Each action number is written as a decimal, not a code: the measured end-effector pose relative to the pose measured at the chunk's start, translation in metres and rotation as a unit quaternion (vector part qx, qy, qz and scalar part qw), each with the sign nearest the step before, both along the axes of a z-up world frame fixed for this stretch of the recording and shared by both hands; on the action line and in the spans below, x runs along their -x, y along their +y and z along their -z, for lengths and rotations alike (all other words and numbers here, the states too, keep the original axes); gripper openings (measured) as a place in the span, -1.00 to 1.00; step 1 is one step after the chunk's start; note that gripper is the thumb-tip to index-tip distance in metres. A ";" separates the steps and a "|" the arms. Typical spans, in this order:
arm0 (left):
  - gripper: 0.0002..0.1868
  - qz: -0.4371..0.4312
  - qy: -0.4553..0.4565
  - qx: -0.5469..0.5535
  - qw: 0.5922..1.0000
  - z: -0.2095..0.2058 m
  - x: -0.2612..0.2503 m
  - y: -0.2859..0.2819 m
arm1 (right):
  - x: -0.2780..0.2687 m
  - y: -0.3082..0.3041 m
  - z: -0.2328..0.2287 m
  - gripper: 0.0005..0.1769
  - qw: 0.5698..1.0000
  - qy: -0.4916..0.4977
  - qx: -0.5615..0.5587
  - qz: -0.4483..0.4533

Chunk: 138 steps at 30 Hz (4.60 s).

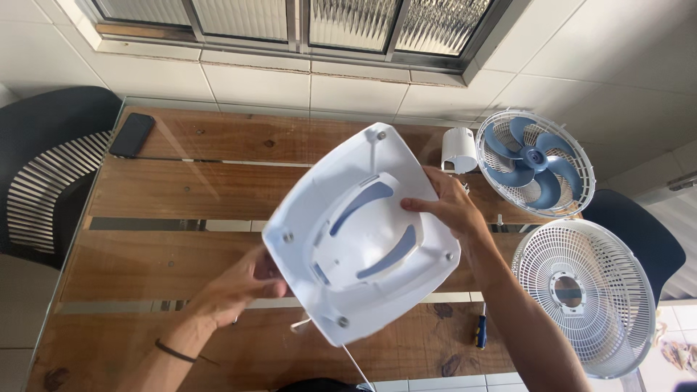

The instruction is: The person assembles a white electric fan on a wooden table. They attach the fan head to the stand, route the power cord through the base, and secure the motor assembly into the base.

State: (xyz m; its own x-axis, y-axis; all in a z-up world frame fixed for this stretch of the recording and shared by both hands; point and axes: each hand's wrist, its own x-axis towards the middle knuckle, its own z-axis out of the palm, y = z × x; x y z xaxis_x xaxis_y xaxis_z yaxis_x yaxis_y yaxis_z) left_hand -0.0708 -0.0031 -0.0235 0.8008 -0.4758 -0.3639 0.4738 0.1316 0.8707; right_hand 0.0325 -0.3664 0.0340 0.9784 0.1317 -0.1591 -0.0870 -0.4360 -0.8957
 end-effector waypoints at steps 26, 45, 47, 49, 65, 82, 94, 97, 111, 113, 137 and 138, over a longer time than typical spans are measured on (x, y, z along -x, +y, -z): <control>0.36 0.047 -0.153 -0.211 0.964 0.083 0.091 -0.233 | 0.083 -0.067 0.137 -0.45 0.986 -0.089 -0.038 0.138; 0.45 -0.115 -0.254 -0.187 0.942 0.165 0.094 -0.274 | 0.031 -0.069 0.191 -0.52 0.981 -0.087 -0.170 0.036; 0.42 -0.129 -0.244 -0.201 0.940 0.171 0.092 -0.266 | 0.020 -0.051 0.195 -0.53 0.989 -0.075 -0.119 0.044; 0.41 -0.143 -0.267 -0.215 0.929 0.173 0.086 -0.256 | 0.008 -0.033 0.199 -0.58 0.994 -0.047 -0.094 0.044; -0.30 -0.125 -0.290 -0.220 0.923 0.178 -0.069 -0.162 | -0.020 -0.029 0.253 -0.44 0.959 -0.024 -0.280 0.019; 0.25 0.127 -0.098 -0.137 0.978 0.206 -0.123 -0.164 | -0.003 -0.017 0.260 -0.17 0.969 0.101 -0.215 0.068; 0.08 0.082 -0.147 -0.200 0.965 0.230 -0.122 -0.172 | 0.006 -0.016 0.267 -0.22 0.943 0.125 -0.278 0.132; 0.01 0.072 -0.149 -0.231 0.959 0.230 -0.120 -0.173 | 0.007 -0.018 0.270 -0.23 0.938 0.127 -0.291 0.143; 0.07 0.099 -0.131 -0.203 0.965 0.233 -0.120 -0.172 | 0.000 -0.042 0.218 -0.02 0.977 0.163 -0.005 0.140; 0.09 0.107 -0.145 -0.201 0.963 0.231 -0.121 -0.171 | 0.000 -0.046 0.187 -0.06 0.971 0.081 0.084 0.210; -0.03 0.090 -0.127 -0.258 0.953 0.243 -0.121 -0.182 | -0.047 -0.022 0.120 -0.57 0.911 -0.298 0.190 -0.210; -0.04 0.090 -0.117 -0.260 0.954 0.242 -0.120 -0.182 | -0.046 -0.021 0.120 -0.57 0.917 -0.287 0.193 -0.199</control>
State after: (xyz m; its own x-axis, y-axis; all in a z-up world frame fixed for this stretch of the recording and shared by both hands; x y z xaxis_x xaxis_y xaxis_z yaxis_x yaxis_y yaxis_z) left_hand 0.0488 -0.1853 -0.2658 0.8109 -0.4176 -0.4100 0.2330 -0.4123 0.8807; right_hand 0.0783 -0.3877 -0.0859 0.8014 0.5397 0.2579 0.5864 -0.6239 -0.5166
